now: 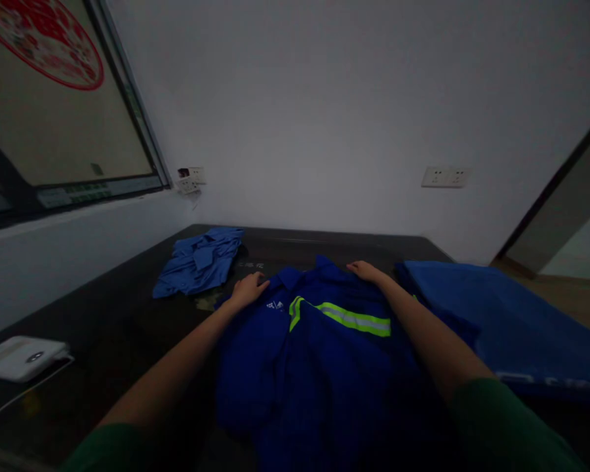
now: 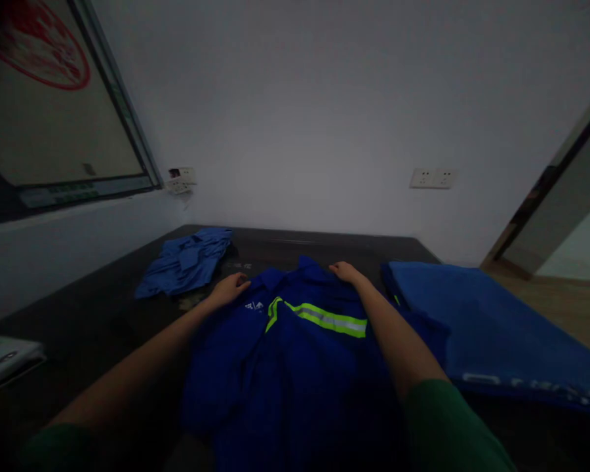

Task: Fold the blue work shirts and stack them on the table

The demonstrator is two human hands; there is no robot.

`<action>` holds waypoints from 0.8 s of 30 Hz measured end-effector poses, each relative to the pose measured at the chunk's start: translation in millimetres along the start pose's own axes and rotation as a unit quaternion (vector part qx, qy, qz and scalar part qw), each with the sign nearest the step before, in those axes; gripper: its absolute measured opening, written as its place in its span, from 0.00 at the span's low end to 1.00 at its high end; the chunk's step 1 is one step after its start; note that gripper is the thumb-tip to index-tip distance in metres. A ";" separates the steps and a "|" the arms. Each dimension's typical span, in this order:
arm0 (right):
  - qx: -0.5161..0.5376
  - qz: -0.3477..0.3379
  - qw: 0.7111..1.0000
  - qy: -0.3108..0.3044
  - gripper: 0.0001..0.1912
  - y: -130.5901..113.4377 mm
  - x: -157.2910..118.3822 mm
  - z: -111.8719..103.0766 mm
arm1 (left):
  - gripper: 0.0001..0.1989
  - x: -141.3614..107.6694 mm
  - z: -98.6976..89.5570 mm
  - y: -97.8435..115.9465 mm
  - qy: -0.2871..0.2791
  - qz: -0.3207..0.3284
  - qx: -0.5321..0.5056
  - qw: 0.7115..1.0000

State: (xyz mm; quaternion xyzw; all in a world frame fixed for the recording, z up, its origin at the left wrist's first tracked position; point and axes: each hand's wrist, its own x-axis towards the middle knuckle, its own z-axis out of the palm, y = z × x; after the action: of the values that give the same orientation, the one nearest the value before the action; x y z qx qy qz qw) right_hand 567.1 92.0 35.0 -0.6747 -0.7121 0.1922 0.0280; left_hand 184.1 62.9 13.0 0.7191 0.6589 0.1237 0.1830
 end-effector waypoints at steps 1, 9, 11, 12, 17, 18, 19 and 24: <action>0.004 0.007 1.000 -0.012 0.22 -1.9 6.2 3.3 | 0.23 4.1 3.7 -2.7 0.004 -0.019 -0.001 1.000; 0.055 0.002 0.986 -0.158 0.22 -8.2 22.0 1.5 | 0.25 27.5 -3.9 -10.3 -0.040 -0.045 -0.047 0.997; 0.078 -0.001 0.980 -0.185 0.21 -9.0 16.9 -1.4 | 0.25 26.9 -12.4 -10.1 -0.048 -0.041 -0.078 0.995; 0.093 -0.002 0.977 -0.192 0.20 -9.3 13.1 -2.1 | 0.24 26.2 -17.5 -9.9 -0.044 -0.037 -0.096 0.994; 0.190 -0.017 0.971 -0.146 0.12 -12.2 -18.9 -10.5 | 0.17 22.2 -55.0 1.1 0.043 -0.004 -0.173 0.984; 0.212 -0.021 0.969 -0.122 0.11 -13.6 -27.9 -17.7 | 0.15 20.5 -66.9 7.5 0.073 0.012 -0.181 0.981; 0.236 -0.022 0.967 -0.093 0.11 -15.3 -37.7 -28.3 | 0.14 18.1 -81.0 16.0 0.106 0.035 -0.186 0.976; 0.318 -0.046 0.941 0.101 0.15 -30.8 -93.1 -129.6 | 0.11 -5.5 -183.4 81.9 0.250 0.159 -0.182 0.938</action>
State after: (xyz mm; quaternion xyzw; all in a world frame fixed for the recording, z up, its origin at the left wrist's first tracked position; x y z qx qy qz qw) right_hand 584.8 31.6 184.8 -0.6134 -0.6371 0.3379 0.3220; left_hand 180.6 70.4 213.7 0.7147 0.5265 0.4450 0.1181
